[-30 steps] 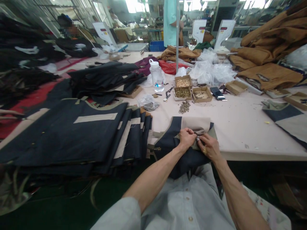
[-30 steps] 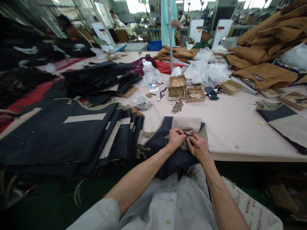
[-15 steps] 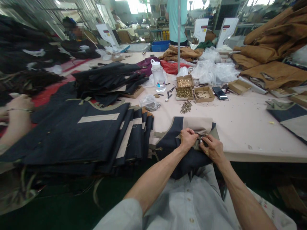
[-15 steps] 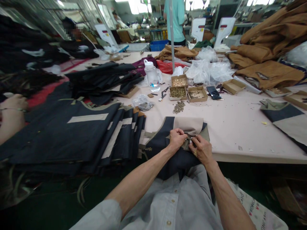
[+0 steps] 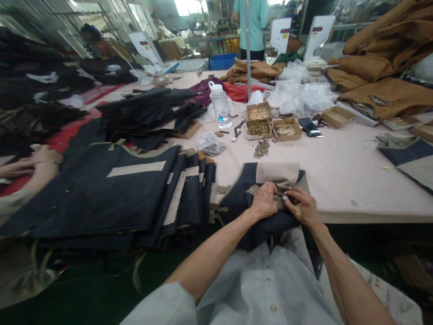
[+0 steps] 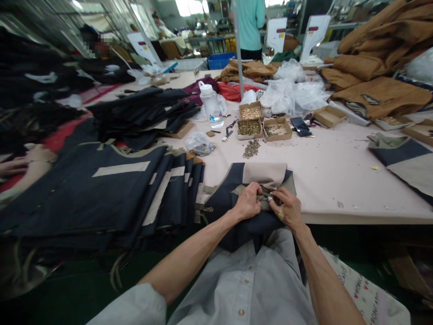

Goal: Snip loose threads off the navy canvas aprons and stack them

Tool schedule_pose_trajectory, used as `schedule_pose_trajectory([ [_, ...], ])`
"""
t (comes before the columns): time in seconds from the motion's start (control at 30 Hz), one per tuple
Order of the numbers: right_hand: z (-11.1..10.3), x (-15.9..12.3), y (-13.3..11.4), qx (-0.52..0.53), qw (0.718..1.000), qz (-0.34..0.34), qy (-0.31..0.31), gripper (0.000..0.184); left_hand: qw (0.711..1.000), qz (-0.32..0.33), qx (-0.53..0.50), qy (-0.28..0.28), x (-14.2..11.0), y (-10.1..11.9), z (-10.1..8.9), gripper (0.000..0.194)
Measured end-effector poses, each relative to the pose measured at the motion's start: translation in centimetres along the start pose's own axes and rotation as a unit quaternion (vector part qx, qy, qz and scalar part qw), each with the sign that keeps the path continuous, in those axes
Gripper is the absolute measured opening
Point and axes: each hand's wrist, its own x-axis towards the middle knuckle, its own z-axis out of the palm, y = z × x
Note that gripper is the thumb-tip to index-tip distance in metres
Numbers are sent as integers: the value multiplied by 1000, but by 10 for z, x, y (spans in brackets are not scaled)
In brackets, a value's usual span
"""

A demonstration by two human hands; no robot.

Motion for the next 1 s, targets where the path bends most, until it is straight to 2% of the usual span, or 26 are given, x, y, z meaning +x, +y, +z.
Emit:
schedule_pose_trajectory([
  [0.17, -2, 1, -1, 30, 999, 26, -13, 22, 999, -12, 46, 25, 2, -1, -1, 29],
  [0.23, -4, 3, -1, 39, 998, 31, -24, 23, 998, -10, 55, 28, 2, -2, 0, 33],
  [0.33, -8, 6, 0, 40, 997, 31, -50, 22, 998, 13, 53, 6, 3, -6, 1, 42],
  [0.43, -10, 10, 3, 28, 996, 26, -75, 22, 998, 35, 45, -22, 4, -8, 1, 37],
  [0.6, -8, 15, 6, 12, 996, 30, -88, 23, 998, -8, 53, -20, 7, -6, 4, 11],
  [0.8, -3, 22, 12, 3, 993, 61, -101, 22, 996, -37, 72, -30, 18, -3, 9, 11],
  [1.0, 1, 36, 15, 14, 979, 139, -151, 13, 992, -79, 92, -29, 33, 0, 14, 8],
])
